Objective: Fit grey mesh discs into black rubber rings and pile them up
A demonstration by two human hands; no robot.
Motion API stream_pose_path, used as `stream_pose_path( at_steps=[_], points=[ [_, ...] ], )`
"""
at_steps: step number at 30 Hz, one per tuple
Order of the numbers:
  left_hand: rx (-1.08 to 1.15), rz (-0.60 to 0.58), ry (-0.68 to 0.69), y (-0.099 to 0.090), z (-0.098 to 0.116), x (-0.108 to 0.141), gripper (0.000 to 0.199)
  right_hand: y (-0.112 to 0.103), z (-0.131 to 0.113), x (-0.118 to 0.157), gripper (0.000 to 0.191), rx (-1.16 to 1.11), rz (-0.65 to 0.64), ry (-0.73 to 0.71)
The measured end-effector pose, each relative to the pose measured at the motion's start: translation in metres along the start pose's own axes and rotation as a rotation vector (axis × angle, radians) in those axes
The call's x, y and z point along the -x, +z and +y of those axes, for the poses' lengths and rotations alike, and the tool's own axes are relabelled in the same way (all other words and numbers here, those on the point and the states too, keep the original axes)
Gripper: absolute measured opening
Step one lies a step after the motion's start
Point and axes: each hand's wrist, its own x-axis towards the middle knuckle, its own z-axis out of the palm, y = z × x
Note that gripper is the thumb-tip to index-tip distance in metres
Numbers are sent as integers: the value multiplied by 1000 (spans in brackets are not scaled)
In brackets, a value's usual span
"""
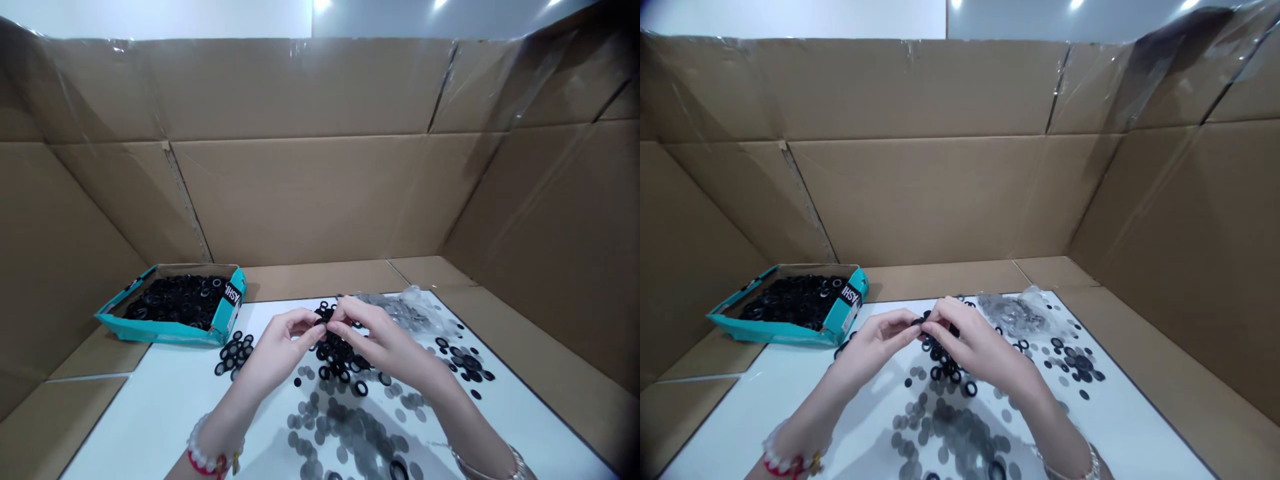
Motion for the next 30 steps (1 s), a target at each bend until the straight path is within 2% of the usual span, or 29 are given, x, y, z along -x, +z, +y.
stream_pose_path(
  at_steps=[3, 7, 9, 11, 17, 20, 23, 26, 30],
  points=[
    [80, -36, -51, -1, 0, -1, 20, 2, 1, -1, 25, -23, -20, 41],
    [166, -4, -97, -1, -5, -4, 20, 3, 1, -1, 10, -46, -31, 53],
    [228, -26, -128, -2, -9, -5, 19, 2, 0, 0, 27, -55, -75, -19],
    [267, -44, -152, -2, -11, -6, 21, 2, -1, 0, 32, -60, -90, -82],
    [225, -21, -147, -4, -13, -6, 21, 11, -3, -2, 12, 61, 65, -76],
    [182, -37, -139, -7, -12, -6, 20, 13, -3, -3, 7, 76, 51, -72],
    [171, -69, -133, -10, -9, -5, 19, 13, -1, -3, 17, -34, -24, -53],
    [169, -45, -115, -10, -3, -4, 19, 14, 5, -3, 27, -184, -43, -13],
    [207, -72, -139, -8, 4, -1, 19, 18, 13, -5, 24, -423, -20, -46]
  ],
)
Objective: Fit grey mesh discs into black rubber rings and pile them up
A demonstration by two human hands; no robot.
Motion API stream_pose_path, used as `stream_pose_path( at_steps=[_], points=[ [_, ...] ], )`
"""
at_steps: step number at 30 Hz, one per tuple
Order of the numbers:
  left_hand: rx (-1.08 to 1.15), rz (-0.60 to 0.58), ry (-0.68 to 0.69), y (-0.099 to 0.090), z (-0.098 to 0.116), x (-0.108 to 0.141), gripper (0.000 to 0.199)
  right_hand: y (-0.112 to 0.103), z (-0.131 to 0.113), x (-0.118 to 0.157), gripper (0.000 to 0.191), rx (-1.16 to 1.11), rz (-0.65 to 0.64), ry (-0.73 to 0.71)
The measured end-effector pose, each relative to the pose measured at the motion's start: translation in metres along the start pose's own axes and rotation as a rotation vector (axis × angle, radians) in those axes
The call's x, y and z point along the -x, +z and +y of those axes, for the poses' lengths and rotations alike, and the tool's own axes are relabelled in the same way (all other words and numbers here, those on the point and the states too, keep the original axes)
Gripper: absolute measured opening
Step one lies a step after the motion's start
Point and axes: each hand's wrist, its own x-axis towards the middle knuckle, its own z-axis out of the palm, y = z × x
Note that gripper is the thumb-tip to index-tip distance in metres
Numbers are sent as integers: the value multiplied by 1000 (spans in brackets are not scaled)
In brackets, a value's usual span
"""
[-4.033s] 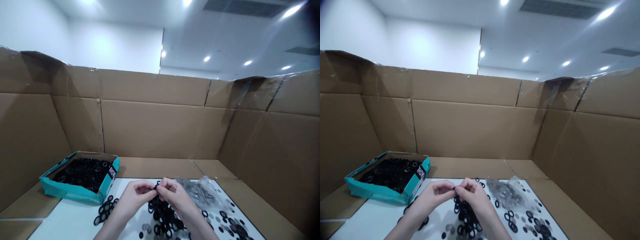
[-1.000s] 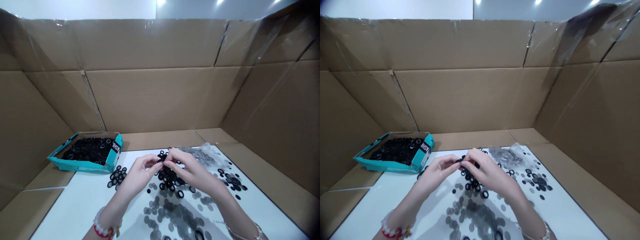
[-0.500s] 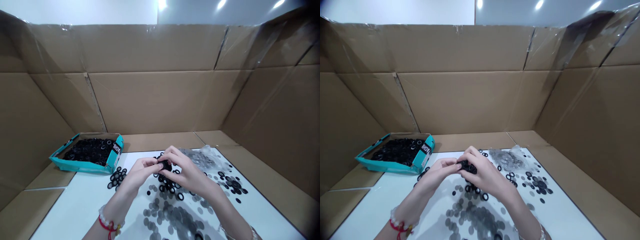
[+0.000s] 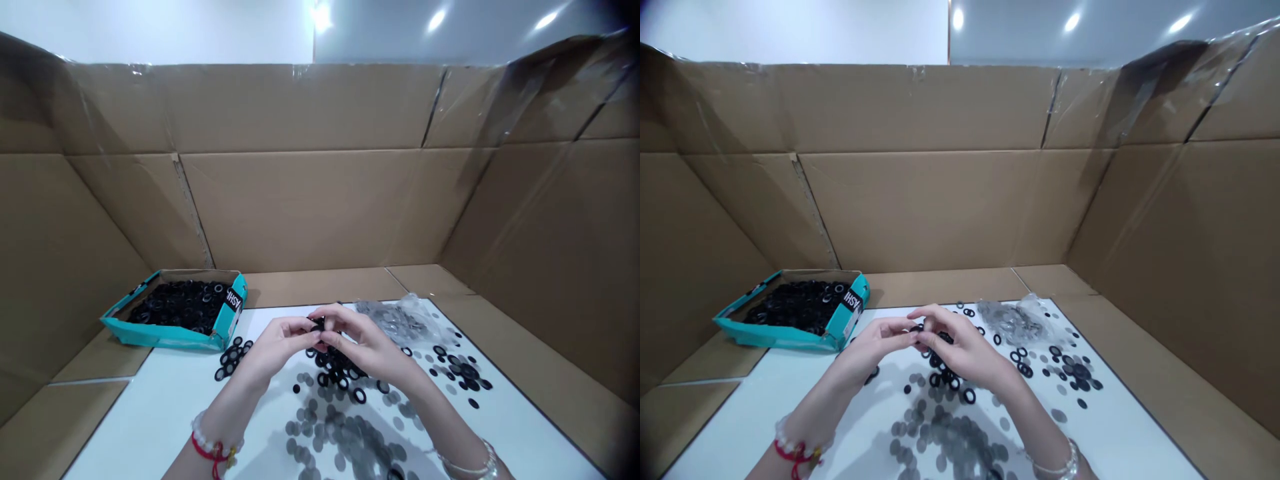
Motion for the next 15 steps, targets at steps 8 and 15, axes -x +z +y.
stream_pose_path(
  at_steps=[8, 15],
  points=[
    [16, -98, -3, -2, -6, 1, 21, -1, 7, -2, 31, -269, 19, 0],
    [-67, -11, 39, 4, -2, 0, 27, 0, 5, -2, 27, -208, 44, 11]
  ],
)
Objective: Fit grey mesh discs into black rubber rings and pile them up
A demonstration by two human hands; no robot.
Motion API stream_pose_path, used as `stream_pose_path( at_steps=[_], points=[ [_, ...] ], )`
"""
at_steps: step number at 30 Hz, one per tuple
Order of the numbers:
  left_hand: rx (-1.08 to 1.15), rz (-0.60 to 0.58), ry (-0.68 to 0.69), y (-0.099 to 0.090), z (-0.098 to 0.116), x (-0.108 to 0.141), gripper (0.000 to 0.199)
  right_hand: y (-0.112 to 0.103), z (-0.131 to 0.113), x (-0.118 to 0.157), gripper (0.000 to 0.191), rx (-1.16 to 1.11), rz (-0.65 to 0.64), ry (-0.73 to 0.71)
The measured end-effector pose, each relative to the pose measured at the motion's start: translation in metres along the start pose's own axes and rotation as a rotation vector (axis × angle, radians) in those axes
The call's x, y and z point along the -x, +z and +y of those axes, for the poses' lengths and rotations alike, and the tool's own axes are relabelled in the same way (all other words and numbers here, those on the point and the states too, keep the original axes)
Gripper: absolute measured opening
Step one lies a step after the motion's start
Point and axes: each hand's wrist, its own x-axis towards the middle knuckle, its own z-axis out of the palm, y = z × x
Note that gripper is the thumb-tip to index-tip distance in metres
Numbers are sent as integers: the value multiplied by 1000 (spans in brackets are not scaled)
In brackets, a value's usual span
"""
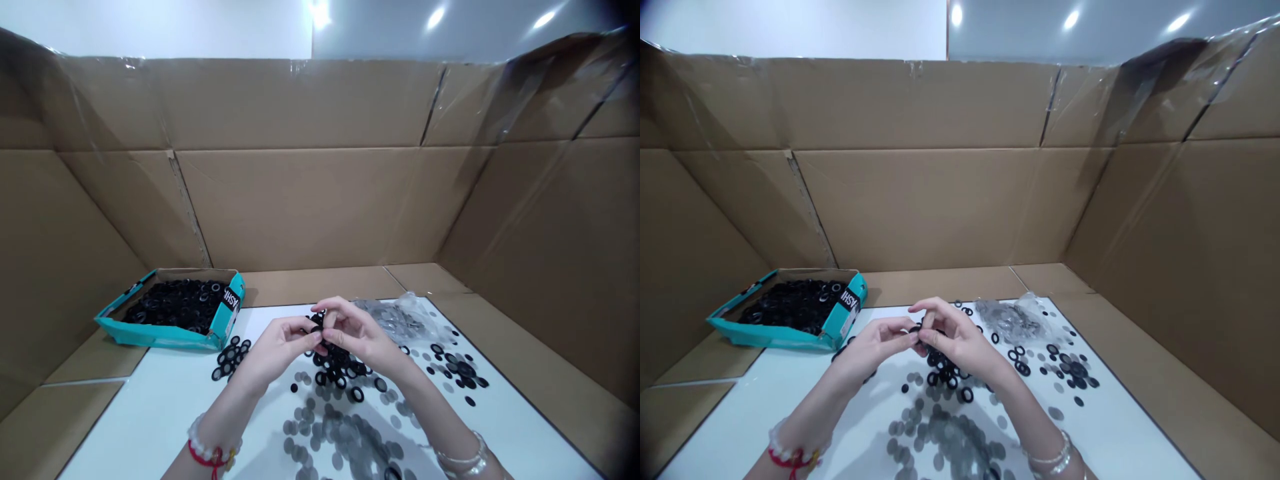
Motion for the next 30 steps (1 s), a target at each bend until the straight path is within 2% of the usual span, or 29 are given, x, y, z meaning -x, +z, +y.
stream_pose_path(
  at_steps=[3, 8, 11, 15, 19, 21, 24, 26, 30],
  points=[
    [-68, 92, 57, 2, 1, -2, 28, 0, -4, 2, 24, 186, 2, -2],
    [27, 7, -32, -3, 0, -3, 23, -4, -13, 2, 29, 420, -128, -29],
    [30, 0, -28, -4, -3, -4, 21, -5, -17, 2, 27, 526, -127, -21],
    [35, 18, -3, -1, -7, -5, 21, -3, -17, 4, 20, 527, -100, 54],
    [-9, 97, -10, 1, -7, -5, 24, -3, -14, 4, 18, 469, -59, 152],
    [-26, 121, -9, 2, -7, -5, 25, -3, -13, 4, 9, 521, -60, 163],
    [-11, 173, 35, 4, -7, -5, 24, -3, -10, 2, 25, 626, -37, 91],
    [28, 189, 50, 5, -7, -4, 23, -3, -6, 1, 28, 629, -3, 21],
    [47, 118, 47, 6, -4, -1, 24, -1, 2, -1, 30, 578, 49, -56]
  ],
)
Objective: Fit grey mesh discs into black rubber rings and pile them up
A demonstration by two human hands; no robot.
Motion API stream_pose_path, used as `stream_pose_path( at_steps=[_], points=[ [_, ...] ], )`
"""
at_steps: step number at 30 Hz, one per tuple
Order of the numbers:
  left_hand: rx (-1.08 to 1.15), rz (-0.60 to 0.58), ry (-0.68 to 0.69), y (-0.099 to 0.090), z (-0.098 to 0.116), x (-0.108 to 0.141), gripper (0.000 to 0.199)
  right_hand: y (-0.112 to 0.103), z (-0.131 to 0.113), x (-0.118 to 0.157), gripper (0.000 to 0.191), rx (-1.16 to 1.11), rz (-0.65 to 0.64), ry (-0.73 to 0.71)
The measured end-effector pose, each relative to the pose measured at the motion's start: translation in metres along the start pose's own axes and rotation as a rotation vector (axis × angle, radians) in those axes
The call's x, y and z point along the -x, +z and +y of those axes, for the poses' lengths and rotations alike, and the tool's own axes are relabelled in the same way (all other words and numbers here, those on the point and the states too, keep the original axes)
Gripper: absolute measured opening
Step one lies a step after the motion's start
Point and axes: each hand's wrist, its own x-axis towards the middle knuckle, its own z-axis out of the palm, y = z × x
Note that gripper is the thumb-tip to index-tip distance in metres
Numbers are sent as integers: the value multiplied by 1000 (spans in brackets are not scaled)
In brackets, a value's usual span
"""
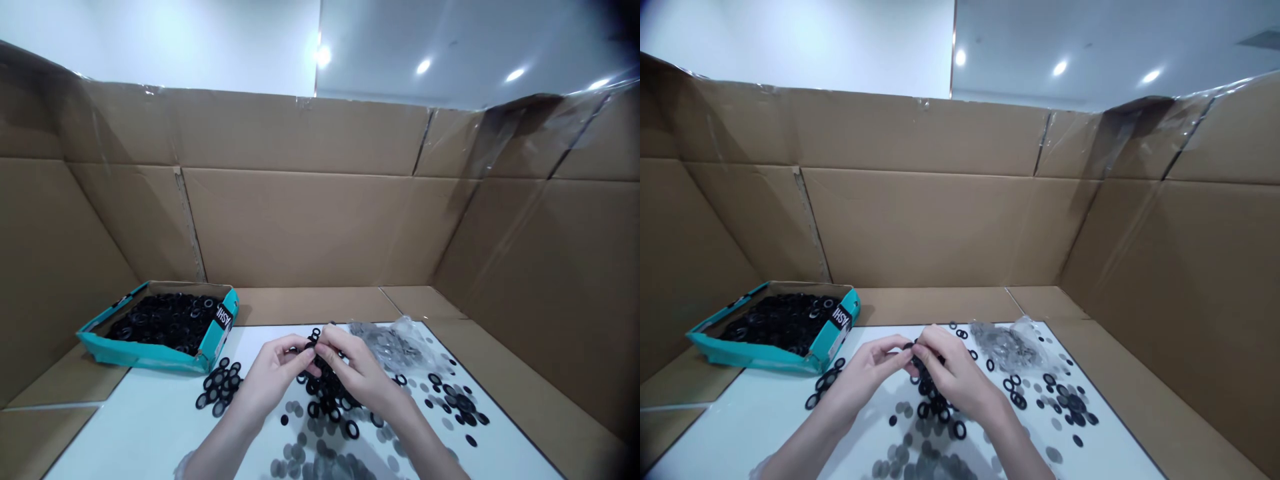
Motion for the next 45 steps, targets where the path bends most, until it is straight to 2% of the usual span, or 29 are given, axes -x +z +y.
stream_pose_path(
  at_steps=[8, 10, 13, 15, 17, 19, 21, 24, 30, 33, 35, 38, 41, 45],
  points=[
    [-39, -171, -16, -4, 11, 3, 29, -1, -5, 2, 34, -70, 21, 5],
    [-59, -143, -3, -3, 8, 3, 27, -1, -7, 3, 35, -84, 15, 12],
    [-122, 4, 67, -2, 1, 1, 24, 2, -9, 3, 33, -88, -6, 32],
    [-135, 45, 67, -1, -2, 0, 24, 2, -10, 3, 33, -76, -31, 61],
    [-108, 6, 5, -3, -2, -2, 25, 0, -11, 3, 32, -56, -60, 111],
    [-65, -47, -52, -5, -3, -3, 26, -4, -13, 3, 23, -49, -97, 137],
    [-26, -80, -76, -8, -4, -4, 27, -10, -16, 5, 14, -49, -154, 92],
    [36, -140, -90, -10, -6, -4, 24, -18, -19, 6, 33, -21, -242, -22],
    [24, -127, -117, -11, -12, -4, 28, -16, -17, 6, 20, 6, -146, -69],
    [-42, -87, -106, -12, -9, -5, 30, -11, -15, 6, 10, -3, -97, -5],
    [-107, -42, -107, -12, -6, -4, 28, -8, -14, 5, 17, -30, -108, 78],
    [-194, -18, -114, -12, 0, -2, 30, -7, -10, 3, 16, -39, -166, 143],
    [-216, -39, -92, -10, 5, 2, 30, -5, -3, 1, 32, -69, -158, 89],
    [-160, -88, -56, -9, 8, 4, 30, -1, 5, -1, 38, -237, -100, 50]
  ],
)
